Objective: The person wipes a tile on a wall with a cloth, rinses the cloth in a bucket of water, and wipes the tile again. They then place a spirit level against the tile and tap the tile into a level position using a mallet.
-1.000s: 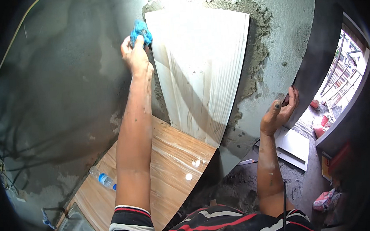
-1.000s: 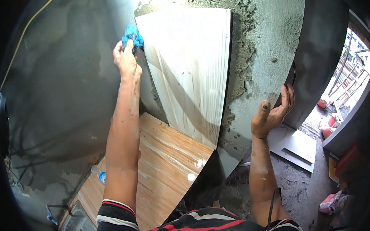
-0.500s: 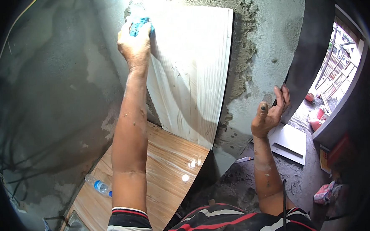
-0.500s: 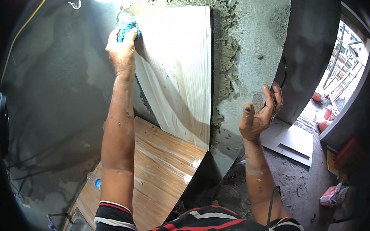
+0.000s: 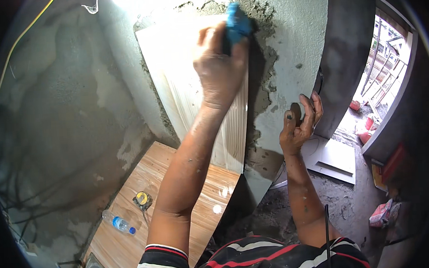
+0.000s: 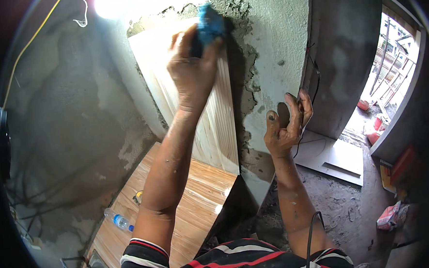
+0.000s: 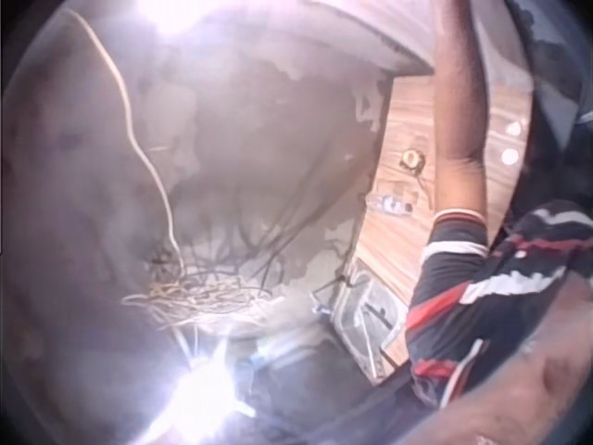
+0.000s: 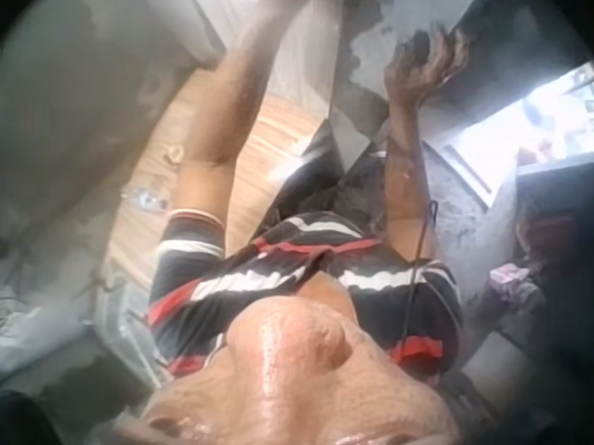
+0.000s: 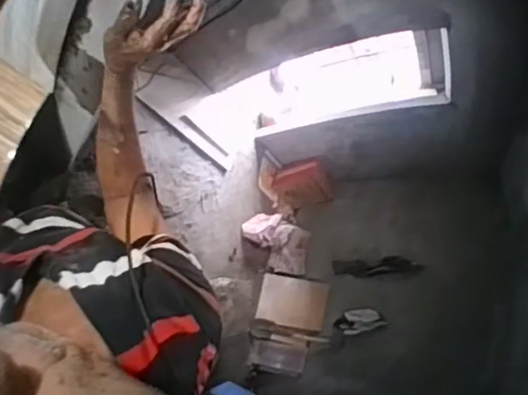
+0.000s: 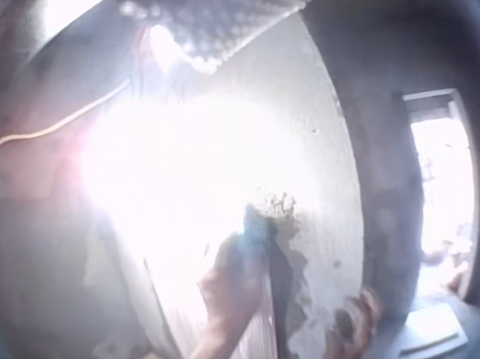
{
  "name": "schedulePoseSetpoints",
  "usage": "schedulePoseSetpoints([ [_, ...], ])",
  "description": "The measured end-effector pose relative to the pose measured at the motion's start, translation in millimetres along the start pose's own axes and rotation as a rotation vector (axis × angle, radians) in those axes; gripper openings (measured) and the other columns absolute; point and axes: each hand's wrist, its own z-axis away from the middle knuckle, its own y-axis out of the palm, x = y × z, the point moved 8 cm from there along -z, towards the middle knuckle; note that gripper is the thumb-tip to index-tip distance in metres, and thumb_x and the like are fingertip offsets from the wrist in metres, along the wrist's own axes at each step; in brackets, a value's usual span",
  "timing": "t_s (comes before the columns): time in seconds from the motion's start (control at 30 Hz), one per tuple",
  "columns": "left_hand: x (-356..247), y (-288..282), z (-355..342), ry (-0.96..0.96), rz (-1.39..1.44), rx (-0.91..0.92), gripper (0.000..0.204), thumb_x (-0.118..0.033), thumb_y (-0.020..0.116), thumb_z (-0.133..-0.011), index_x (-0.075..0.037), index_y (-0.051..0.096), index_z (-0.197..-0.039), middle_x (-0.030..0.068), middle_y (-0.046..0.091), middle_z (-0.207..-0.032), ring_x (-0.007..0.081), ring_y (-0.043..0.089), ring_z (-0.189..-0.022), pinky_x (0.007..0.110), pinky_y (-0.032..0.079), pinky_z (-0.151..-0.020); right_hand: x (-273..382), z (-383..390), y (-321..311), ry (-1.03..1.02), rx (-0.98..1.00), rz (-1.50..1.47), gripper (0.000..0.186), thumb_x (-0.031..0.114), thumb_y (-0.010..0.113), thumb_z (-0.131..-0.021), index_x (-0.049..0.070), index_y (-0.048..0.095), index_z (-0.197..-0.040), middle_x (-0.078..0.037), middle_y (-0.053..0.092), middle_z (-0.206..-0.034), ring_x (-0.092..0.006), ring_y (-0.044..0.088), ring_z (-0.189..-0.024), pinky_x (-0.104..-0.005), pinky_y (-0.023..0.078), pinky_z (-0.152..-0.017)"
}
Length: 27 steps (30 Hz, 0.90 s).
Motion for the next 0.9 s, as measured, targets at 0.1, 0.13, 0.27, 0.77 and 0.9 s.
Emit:
schedulePoseSetpoints([
  [0.1,-34,22,20,0.127,0.12,0.166,0.037,0.0,0.073,-0.079,-0.002,0.07,-0.116,0.0159,0.066,-0.108,0.0284,0.07,-0.092,0.035,0.058,-0.083,-5,1,0,0.0,-0.015,-0.021,0.054,0.036,0.066,-0.1,-0.009,0.062,-0.129,-0.027,0.044,-0.146,-0.0381,0.045,-0.138,-0.0471,0.039,-0.112],
  [0.13,-45,25,30,0.106,0.171,0.213,0.039,0.002,0.071,-0.077,-0.003,0.07,-0.116,0.017,0.066,-0.109,0.03,0.07,-0.093,0.036,0.058,-0.084,-7,0,-2,0.001,-0.032,-0.044,0.053,0.035,0.067,-0.099,-0.009,0.061,-0.129,-0.026,0.043,-0.147,-0.0381,0.045,-0.139,-0.0471,0.039,-0.111],
  [0.27,-27,-18,56,0.088,0.121,0.074,0.042,0.003,0.072,-0.078,-0.003,0.068,-0.12,0.0156,0.063,-0.114,0.0263,0.068,-0.096,0.037,0.058,-0.081,-7,6,2,0.024,-0.015,-0.065,0.053,0.036,0.067,-0.1,-0.009,0.061,-0.128,-0.027,0.042,-0.148,-0.0382,0.044,-0.139,-0.0475,0.039,-0.112],
  [0.77,173,-154,-79,0.012,-0.464,-0.295,0.037,-0.011,0.081,-0.081,-0.003,0.071,-0.116,0.0171,0.07,-0.114,0.0311,0.069,-0.106,0.044,0.056,-0.093,1,1,0,-0.051,0.053,0.09,0.051,0.039,0.062,-0.102,-0.007,0.063,-0.125,-0.029,0.043,-0.146,-0.0398,0.041,-0.14,-0.051,0.038,-0.115],
  [0.9,173,-145,-81,0.162,-0.525,-0.199,0.039,-0.013,0.08,-0.081,-0.003,0.071,-0.117,0.018,0.067,-0.12,0.0319,0.067,-0.11,0.043,0.055,-0.097,3,1,2,-0.027,0.038,0.066,0.051,0.04,0.062,-0.102,-0.006,0.063,-0.124,-0.029,0.042,-0.146,-0.0398,0.041,-0.14,-0.0516,0.037,-0.115],
])
